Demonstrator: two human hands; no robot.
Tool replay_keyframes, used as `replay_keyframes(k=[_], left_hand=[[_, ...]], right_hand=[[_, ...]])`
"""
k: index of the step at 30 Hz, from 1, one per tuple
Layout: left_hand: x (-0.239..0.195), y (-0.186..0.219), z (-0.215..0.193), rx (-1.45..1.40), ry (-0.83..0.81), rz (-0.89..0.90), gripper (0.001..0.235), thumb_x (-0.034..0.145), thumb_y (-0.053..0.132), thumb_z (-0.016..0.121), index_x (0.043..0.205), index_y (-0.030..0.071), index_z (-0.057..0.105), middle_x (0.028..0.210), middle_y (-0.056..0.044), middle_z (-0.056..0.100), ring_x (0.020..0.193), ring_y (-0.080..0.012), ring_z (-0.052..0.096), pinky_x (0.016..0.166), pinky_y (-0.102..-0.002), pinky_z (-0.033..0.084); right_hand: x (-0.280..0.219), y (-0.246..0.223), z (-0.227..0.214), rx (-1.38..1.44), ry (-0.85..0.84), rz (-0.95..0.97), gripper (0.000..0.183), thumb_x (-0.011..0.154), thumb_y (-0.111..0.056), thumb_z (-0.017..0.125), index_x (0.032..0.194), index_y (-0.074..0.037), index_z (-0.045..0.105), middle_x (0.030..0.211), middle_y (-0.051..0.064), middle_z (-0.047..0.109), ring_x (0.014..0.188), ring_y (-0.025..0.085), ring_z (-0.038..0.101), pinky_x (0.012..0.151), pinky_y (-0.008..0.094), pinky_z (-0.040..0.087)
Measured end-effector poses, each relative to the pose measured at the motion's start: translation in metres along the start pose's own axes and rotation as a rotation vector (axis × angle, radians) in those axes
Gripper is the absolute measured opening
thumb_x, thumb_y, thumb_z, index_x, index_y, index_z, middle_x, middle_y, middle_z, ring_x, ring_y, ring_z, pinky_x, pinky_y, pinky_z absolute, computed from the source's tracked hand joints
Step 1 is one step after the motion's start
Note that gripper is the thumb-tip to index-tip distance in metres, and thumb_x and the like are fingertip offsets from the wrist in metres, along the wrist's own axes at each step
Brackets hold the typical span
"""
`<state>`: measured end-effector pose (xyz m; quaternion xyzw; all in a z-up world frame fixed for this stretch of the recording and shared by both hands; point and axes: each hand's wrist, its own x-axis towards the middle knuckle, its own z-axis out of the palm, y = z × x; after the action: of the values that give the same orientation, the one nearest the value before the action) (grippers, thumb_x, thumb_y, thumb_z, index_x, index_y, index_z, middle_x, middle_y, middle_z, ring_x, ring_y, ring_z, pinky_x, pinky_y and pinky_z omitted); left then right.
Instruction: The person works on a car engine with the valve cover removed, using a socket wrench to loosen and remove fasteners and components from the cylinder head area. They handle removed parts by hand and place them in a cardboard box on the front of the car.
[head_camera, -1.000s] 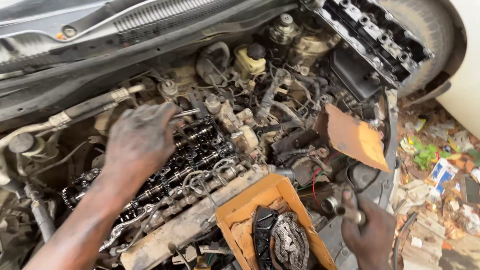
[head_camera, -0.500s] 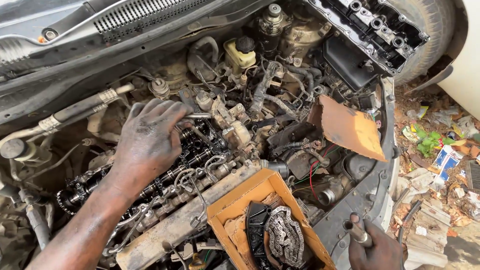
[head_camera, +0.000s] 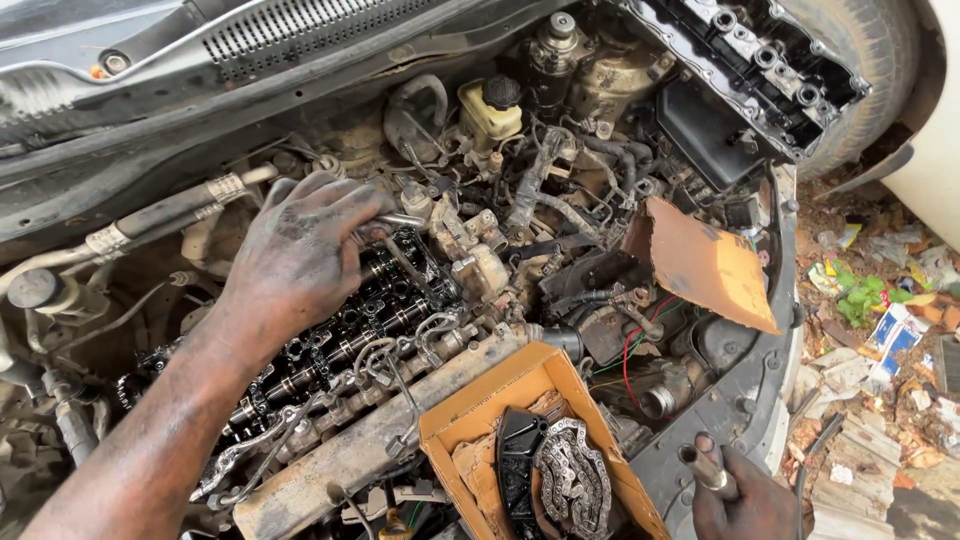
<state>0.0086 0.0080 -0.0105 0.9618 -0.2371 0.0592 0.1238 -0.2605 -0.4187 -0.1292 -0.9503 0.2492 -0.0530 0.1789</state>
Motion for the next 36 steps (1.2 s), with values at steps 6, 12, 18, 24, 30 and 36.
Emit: replay_keyframes(k=[6,12,18,24,30,36], left_hand=[[0.006,0.002,0.000,0.000,-0.022,0.059,0.046,0.089,0.003,0.058,0.130,0.021,0.068,0.141,-0.003,0.063,0.138,-0.0246,0.049,0.118,-0.051,0.033],[0.003,0.001,0.002,-0.054,0.015,0.054,0.047,0.087,0.002,0.058,0.129,0.020,0.071,0.140,-0.003,0.064,0.138,-0.0296,0.048,0.118,-0.053,0.034],[0.001,-0.004,0.003,-0.074,0.014,0.038,0.050,0.087,0.000,0.057,0.132,0.019,0.068,0.141,-0.006,0.063,0.138,-0.0321,0.048,0.117,-0.054,0.034],[0.003,-0.009,0.005,-0.086,0.010,0.036,0.051,0.088,0.000,0.057,0.135,0.019,0.066,0.143,-0.007,0.061,0.140,-0.0322,0.046,0.118,-0.053,0.033],[0.004,-0.013,0.006,-0.068,-0.035,0.007,0.056,0.084,-0.001,0.057,0.136,0.022,0.064,0.145,-0.006,0.058,0.142,-0.0317,0.042,0.120,-0.052,0.027],[0.011,-0.012,0.003,-0.094,-0.071,0.015,0.054,0.087,-0.002,0.057,0.133,0.023,0.066,0.143,-0.004,0.061,0.140,-0.0274,0.045,0.123,-0.047,0.028]], right_hand=[[-0.003,0.041,0.027,-0.017,0.194,-0.124,0.036,0.087,-0.031,0.078,0.101,0.003,0.077,0.066,0.024,0.067,0.061,0.032,0.073,0.062,0.038,0.057],[0.000,0.072,0.046,0.058,0.201,-0.018,0.049,0.093,-0.039,0.079,0.107,0.007,0.077,0.071,0.025,0.071,0.068,0.026,0.076,0.075,0.034,0.058],[0.010,0.135,0.075,0.053,0.075,0.094,0.057,0.092,-0.044,0.077,0.120,0.006,0.076,0.081,0.024,0.076,0.083,0.027,0.078,0.089,0.037,0.058],[0.010,0.124,0.067,0.007,0.059,0.099,0.061,0.092,-0.045,0.078,0.124,0.007,0.074,0.089,0.025,0.077,0.094,0.029,0.078,0.092,0.037,0.057],[-0.005,0.058,0.035,0.040,0.124,0.035,0.049,0.091,-0.037,0.080,0.115,0.005,0.077,0.072,0.022,0.072,0.070,0.023,0.076,0.075,0.032,0.057],[-0.007,0.014,0.012,0.095,0.183,-0.054,0.031,0.094,-0.027,0.079,0.089,0.003,0.074,0.055,0.020,0.060,0.047,0.023,0.065,0.054,0.031,0.050]])
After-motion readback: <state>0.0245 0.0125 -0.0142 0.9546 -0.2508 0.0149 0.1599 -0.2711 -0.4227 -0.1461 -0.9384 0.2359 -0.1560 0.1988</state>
